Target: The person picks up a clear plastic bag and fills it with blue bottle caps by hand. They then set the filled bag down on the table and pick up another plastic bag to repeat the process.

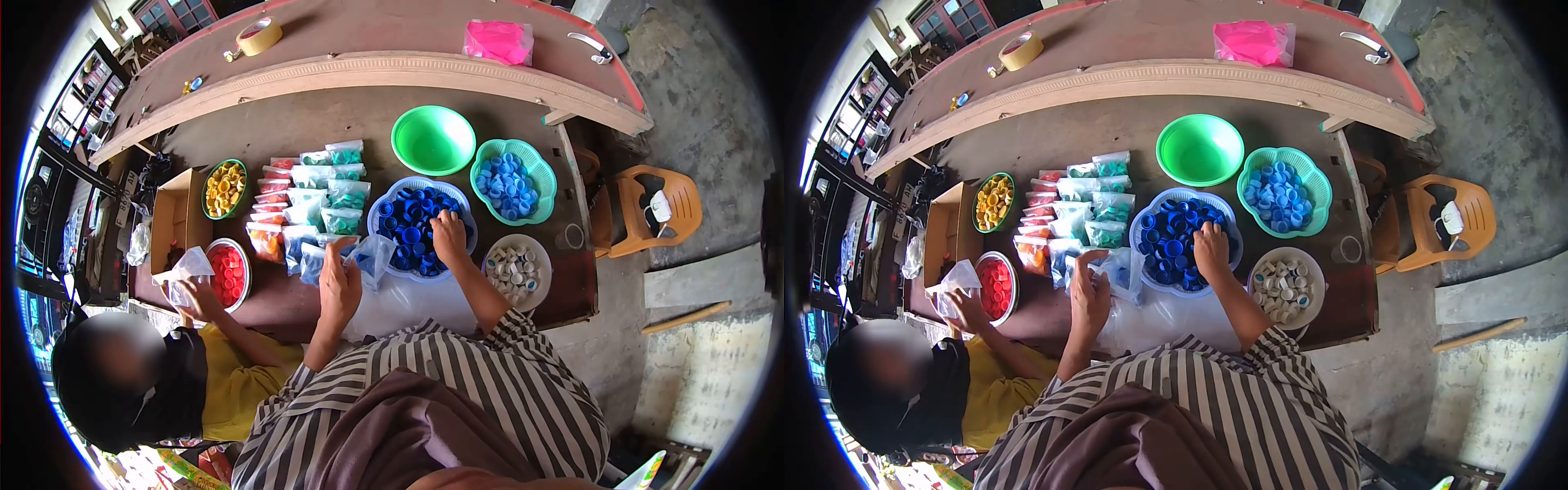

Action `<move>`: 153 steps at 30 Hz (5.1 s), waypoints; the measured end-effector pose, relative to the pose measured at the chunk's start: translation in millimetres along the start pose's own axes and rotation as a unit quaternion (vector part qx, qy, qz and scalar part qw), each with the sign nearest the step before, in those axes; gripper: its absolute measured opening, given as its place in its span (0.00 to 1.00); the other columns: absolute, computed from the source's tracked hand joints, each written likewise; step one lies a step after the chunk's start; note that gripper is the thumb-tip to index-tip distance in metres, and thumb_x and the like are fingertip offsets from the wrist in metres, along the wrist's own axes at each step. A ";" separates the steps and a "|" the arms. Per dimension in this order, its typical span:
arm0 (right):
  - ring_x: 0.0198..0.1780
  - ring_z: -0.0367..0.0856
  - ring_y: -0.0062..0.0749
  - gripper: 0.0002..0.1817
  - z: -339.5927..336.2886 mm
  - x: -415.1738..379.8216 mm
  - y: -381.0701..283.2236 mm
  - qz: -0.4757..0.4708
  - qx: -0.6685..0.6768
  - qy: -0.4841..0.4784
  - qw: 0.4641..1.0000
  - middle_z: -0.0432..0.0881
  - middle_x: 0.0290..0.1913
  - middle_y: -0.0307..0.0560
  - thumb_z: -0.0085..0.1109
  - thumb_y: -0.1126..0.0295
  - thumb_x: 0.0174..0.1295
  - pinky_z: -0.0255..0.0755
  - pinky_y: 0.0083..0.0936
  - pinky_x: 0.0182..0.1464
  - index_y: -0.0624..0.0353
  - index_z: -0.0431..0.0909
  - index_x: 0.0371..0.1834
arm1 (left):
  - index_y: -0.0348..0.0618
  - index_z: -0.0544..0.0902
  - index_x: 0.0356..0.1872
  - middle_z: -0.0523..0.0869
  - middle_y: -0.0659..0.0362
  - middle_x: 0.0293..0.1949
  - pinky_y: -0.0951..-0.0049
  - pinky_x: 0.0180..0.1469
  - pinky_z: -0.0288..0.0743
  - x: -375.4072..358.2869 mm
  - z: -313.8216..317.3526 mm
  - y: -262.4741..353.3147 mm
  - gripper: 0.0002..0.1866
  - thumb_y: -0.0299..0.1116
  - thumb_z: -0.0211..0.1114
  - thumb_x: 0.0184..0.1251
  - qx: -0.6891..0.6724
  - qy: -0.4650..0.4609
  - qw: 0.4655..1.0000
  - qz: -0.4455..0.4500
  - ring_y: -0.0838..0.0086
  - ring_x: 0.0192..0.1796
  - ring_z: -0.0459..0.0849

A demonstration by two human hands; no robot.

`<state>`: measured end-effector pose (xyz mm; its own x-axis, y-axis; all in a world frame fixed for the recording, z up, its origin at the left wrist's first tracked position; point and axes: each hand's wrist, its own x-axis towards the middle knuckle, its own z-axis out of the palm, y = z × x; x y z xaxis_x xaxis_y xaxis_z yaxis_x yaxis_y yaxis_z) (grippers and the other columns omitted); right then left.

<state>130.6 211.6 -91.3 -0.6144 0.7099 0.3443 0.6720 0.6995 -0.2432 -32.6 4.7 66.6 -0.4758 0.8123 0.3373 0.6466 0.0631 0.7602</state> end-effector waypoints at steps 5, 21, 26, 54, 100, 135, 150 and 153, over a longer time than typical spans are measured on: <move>0.43 0.76 0.47 0.03 -8.3 10.1 2.9 0.064 0.083 -0.086 0.991 0.77 0.36 0.48 0.63 0.71 0.57 0.71 0.39 0.48 0.56 0.81 0.28 | 0.40 0.74 0.50 0.79 0.48 0.52 0.63 0.45 0.76 2.3 0.4 8.2 0.20 0.14 0.51 0.55 0.028 0.009 0.999 0.033 0.52 0.49 0.81; 0.56 0.80 0.43 0.07 -43.6 -15.1 8.4 0.334 0.800 -0.174 0.467 0.79 0.51 0.54 0.45 0.70 0.74 0.75 0.35 0.58 0.61 0.68 0.48 | 0.40 0.84 0.51 0.85 0.50 0.53 0.67 0.48 0.79 15.4 6.7 11.3 0.23 0.18 0.54 0.53 -0.019 -0.069 0.994 -0.086 0.56 0.49 0.86; 0.56 0.80 0.45 0.06 -47.6 -18.5 4.3 0.342 0.825 -0.130 0.431 0.79 0.52 0.56 0.45 0.71 0.74 0.74 0.36 0.59 0.61 0.69 0.46 | 0.42 0.83 0.54 0.83 0.52 0.55 0.69 0.45 0.79 13.7 3.7 16.7 0.24 0.18 0.54 0.53 0.001 -0.063 0.997 -0.046 0.59 0.46 0.87; 0.48 0.77 0.45 0.07 -14.6 7.1 -7.9 0.024 0.237 0.006 0.971 0.82 0.42 0.46 0.58 0.76 0.59 0.71 0.39 0.52 0.56 0.83 0.40 | 0.42 0.78 0.58 0.83 0.49 0.52 0.70 0.36 0.77 -6.5 -9.0 14.9 0.29 0.18 0.55 0.49 -0.044 -0.065 0.996 -0.043 0.62 0.29 0.83; 0.41 0.80 0.25 0.14 -50.4 -10.5 -6.1 0.250 0.551 -0.158 0.780 0.83 0.41 0.51 0.57 0.66 0.69 0.73 0.23 0.42 0.63 0.78 0.51 | 0.39 0.76 0.61 0.82 0.44 0.53 0.70 0.40 0.78 0.4 4.0 16.1 0.32 0.15 0.51 0.48 -0.063 -0.062 0.996 -0.032 0.62 0.38 0.87; 0.50 0.73 0.39 0.10 3.6 29.1 -1.0 -0.007 -0.055 -0.075 0.996 0.78 0.40 0.42 0.69 0.62 0.51 0.66 0.39 0.50 0.54 0.83 0.34 | 0.40 0.75 0.62 0.82 0.46 0.53 0.73 0.33 0.76 2.7 4.5 10.4 0.32 0.15 0.53 0.50 -0.078 -0.075 0.993 -0.045 0.67 0.27 0.82; 0.38 0.80 0.19 0.17 -99.6 5.4 -39.6 0.308 0.637 -0.135 0.694 0.82 0.36 0.37 0.62 0.53 0.65 0.69 0.16 0.42 0.56 0.77 0.44 | 0.39 0.75 0.62 0.82 0.45 0.53 0.71 0.36 0.77 -0.6 7.6 10.1 0.32 0.16 0.54 0.50 -0.069 -0.066 0.995 -0.013 0.66 0.28 0.82; 0.43 0.80 0.24 0.13 -130.6 -3.0 -91.8 0.123 0.643 0.054 0.754 0.82 0.43 0.42 0.65 0.69 0.63 0.71 0.22 0.45 0.60 0.75 0.48 | 0.39 0.75 0.63 0.82 0.44 0.53 0.70 0.37 0.77 -1.9 7.7 11.1 0.32 0.17 0.54 0.50 -0.058 -0.062 0.996 0.008 0.66 0.28 0.81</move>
<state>124.7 134.6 48.4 -0.4532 0.8688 0.1997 -0.2376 0.0982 -0.9664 -20.0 8.4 70.2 -0.3836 0.8789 0.2833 0.5760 -0.0120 0.8173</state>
